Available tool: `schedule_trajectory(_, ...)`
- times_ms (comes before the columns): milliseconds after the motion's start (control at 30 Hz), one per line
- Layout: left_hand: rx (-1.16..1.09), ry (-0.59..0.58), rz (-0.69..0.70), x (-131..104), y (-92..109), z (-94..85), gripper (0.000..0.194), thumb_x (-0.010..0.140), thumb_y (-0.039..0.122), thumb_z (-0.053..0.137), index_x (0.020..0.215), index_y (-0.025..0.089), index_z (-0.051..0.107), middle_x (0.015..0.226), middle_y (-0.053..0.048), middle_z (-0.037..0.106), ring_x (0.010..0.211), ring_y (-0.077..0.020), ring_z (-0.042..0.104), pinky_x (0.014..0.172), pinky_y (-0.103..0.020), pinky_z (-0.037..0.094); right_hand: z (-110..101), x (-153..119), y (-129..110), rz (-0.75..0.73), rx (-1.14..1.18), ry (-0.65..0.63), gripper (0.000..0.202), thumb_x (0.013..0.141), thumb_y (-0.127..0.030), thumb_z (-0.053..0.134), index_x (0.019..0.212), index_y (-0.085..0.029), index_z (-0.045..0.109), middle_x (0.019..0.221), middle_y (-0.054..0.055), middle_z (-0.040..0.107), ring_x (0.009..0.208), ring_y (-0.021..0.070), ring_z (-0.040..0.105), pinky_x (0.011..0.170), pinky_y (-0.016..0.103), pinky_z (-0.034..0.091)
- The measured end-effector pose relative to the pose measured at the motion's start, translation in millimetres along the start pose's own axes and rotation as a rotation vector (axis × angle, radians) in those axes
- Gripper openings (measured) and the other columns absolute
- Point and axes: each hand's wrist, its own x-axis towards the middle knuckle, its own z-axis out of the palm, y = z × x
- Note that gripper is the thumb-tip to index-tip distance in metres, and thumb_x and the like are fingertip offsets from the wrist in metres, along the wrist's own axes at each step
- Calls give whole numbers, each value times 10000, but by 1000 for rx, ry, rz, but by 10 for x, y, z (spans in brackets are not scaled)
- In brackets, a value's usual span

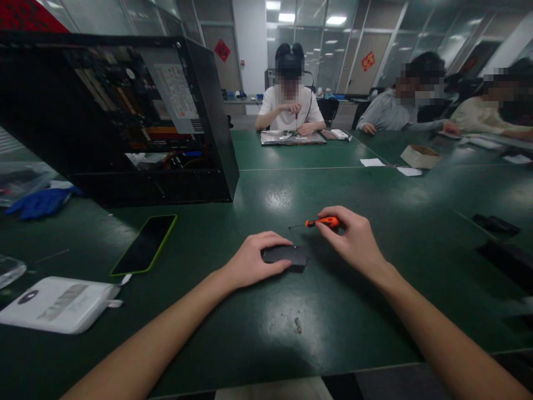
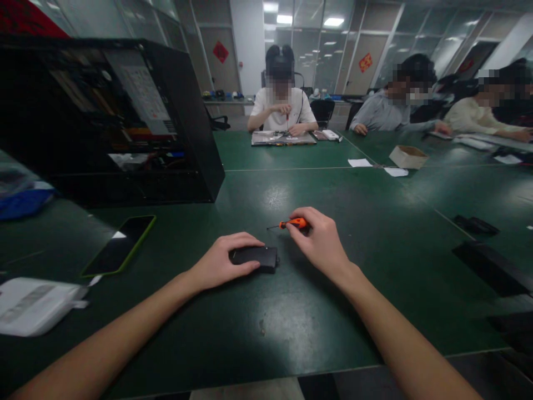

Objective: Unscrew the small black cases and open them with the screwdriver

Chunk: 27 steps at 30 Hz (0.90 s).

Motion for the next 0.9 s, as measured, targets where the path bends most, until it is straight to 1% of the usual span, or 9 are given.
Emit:
schedule_trajectory(67,2,-2,2,-15,4,16,334,896,368,767,1210,255,753,1177,-68,740,1062,-247,705,962,-396,536,-46,-6,-56,27,72,82,146,961,-316,690,1061,-209,701,1015,58,756,902,201,716,808,347,557)
schedule_trajectory(133,6,5,8,-28,-1,38,342,900,371,762,1222,258,749,1182,-72,734,1062,-247,704,968,-403,537,-104,10,-131,6,104,162,157,987,-333,658,1100,-225,670,1010,50,753,905,198,723,808,354,568)
schedule_trajectory(200,12,22,15,-40,-11,62,352,901,370,760,1234,259,745,1181,-73,727,1062,-245,700,975,-405,535,-163,70,-239,-74,81,215,167,1008,-324,621,1147,-234,631,973,37,737,852,182,716,774,343,573)
schedule_trajectory(300,16,40,25,-58,-21,90,352,904,369,758,1238,259,743,1176,-67,721,1060,-240,696,980,-398,530,-198,233,-442,-255,-17,243,154,1014,-296,595,1159,-246,605,868,2,698,702,140,665,671,292,545)
schedule_trajectory(367,15,45,24,-68,-19,101,349,906,370,756,1236,255,742,1169,-66,720,1056,-239,693,973,-392,530,-159,346,-556,-342,-48,260,123,1020,-280,574,1135,-248,602,818,-18,673,647,122,626,641,270,524)
schedule_trajectory(433,12,45,17,-75,-10,107,346,911,367,750,1237,251,740,1160,-65,719,1053,-239,691,968,-390,530,-78,424,-616,-382,-34,276,107,1026,-260,553,1122,-245,598,802,-30,656,636,110,609,646,255,517)
schedule_trajectory(633,2,32,10,-87,14,115,345,925,360,733,1257,264,731,1174,-62,708,1070,-244,685,987,-399,525,132,394,-513,-432,-61,294,109,1020,-250,542,1110,-240,602,860,-8,702,697,120,652,682,252,527)
schedule_trajectory(767,-9,27,4,-90,12,116,358,921,358,734,1267,265,726,1179,-61,703,1070,-244,685,994,-400,526,160,321,-426,-421,-83,282,112,1017,-258,556,1118,-242,600,893,4,717,711,127,659,689,261,526)
schedule_trajectory(900,-9,31,9,-91,9,113,363,918,350,736,1270,263,720,1185,-60,698,1078,-245,683,996,-401,526,125,351,-469,-391,-50,249,101,1007,-225,550,1098,-225,594,874,-4,694,700,116,642,684,251,511)
